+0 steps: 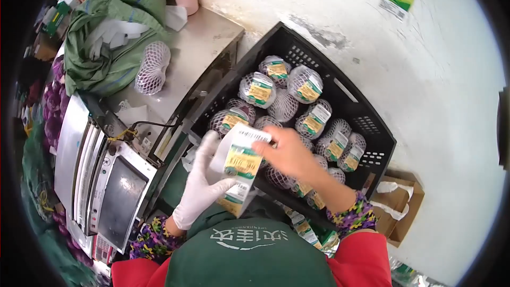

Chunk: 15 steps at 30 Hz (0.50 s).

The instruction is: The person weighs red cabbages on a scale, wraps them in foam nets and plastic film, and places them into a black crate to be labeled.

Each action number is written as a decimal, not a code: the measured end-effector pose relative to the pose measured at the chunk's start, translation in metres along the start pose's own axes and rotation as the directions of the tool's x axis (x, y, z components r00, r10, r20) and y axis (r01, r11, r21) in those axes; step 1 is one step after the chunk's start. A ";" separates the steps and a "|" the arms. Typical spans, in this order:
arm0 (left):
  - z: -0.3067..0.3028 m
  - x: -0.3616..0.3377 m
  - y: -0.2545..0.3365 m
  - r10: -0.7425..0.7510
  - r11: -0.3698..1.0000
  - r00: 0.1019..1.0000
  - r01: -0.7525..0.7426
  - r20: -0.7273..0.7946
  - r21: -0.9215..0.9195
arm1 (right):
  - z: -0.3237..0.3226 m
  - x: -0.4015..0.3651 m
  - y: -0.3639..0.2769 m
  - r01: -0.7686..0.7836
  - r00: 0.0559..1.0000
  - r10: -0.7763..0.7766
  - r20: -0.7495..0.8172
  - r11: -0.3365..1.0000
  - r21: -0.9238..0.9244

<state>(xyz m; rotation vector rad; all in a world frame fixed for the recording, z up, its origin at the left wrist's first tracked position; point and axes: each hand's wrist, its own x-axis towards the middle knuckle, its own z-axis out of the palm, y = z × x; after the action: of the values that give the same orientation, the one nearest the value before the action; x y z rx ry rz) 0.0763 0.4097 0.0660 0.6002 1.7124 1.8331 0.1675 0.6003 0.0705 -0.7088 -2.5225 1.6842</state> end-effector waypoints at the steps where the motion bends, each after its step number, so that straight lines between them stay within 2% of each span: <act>1: 0.002 0.001 0.008 -0.013 1.000 0.999 0.013 0.045 0.000 | 0.004 -0.015 -0.017 -0.072 0.997 0.071 0.019 0.997 0.033; 2: 0.002 0.001 0.013 -0.027 1.000 0.996 0.027 0.088 0.001 | 0.018 -0.026 -0.002 0.054 0.998 -0.054 0.009 0.999 0.003; 3: -0.006 0.002 0.005 -0.091 0.983 0.982 0.062 0.164 0.171 | 0.022 -0.035 -0.007 0.053 0.998 -0.051 0.026 0.998 -0.046; 4: 0.000 -0.002 0.003 -0.337 0.942 0.933 0.333 0.126 0.048 | 0.023 -0.043 -0.013 0.053 0.998 -0.049 0.044 0.994 -0.093; 6: -0.001 -0.008 -0.007 -0.396 0.918 0.908 0.397 0.135 0.027 | 0.023 -0.051 -0.016 -0.011 0.999 0.013 0.037 0.998 -0.058; 8: 0.002 -0.013 -0.015 -0.380 0.915 0.891 0.401 0.246 -0.040 | 0.017 -0.055 -0.019 0.045 0.995 -0.045 -0.086 0.999 -0.005; 9: 0.009 -0.016 -0.021 -0.247 0.963 0.927 0.268 0.281 -0.037 | 0.010 -0.056 -0.017 0.062 0.997 -0.065 -0.045 0.995 -0.073; 10: 0.032 -0.018 0.003 -0.334 0.908 0.902 0.386 0.275 -0.164 | 0.004 -0.057 -0.012 0.059 0.997 -0.063 -0.051 0.996 -0.073; 11: 0.024 -0.021 0.008 -0.481 0.793 0.758 0.591 0.441 -0.149 | -0.002 -0.057 -0.002 0.072 0.997 -0.072 0.008 0.995 -0.067; 12: 0.015 -0.027 0.010 -0.583 0.642 0.563 0.761 0.587 -0.092 | -0.010 -0.055 0.010 0.086 0.994 -0.082 0.067 0.994 -0.061; 14: 0.013 -0.033 -0.010 -0.575 0.674 0.594 0.734 0.562 -0.085 | -0.039 -0.045 0.045 -0.047 0.999 0.045 -0.027 0.996 -0.070; 15: 0.010 -0.029 -0.010 -0.632 0.681 0.573 0.732 0.522 0.020 | -0.051 -0.044 0.061 -0.148 0.979 0.154 -0.130 0.987 0.054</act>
<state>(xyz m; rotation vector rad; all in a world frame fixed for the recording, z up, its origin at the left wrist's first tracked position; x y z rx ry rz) 0.1056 0.3983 0.0579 0.2122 1.1411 1.1203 0.2428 0.6471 0.0479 -0.9973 -2.3875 1.6672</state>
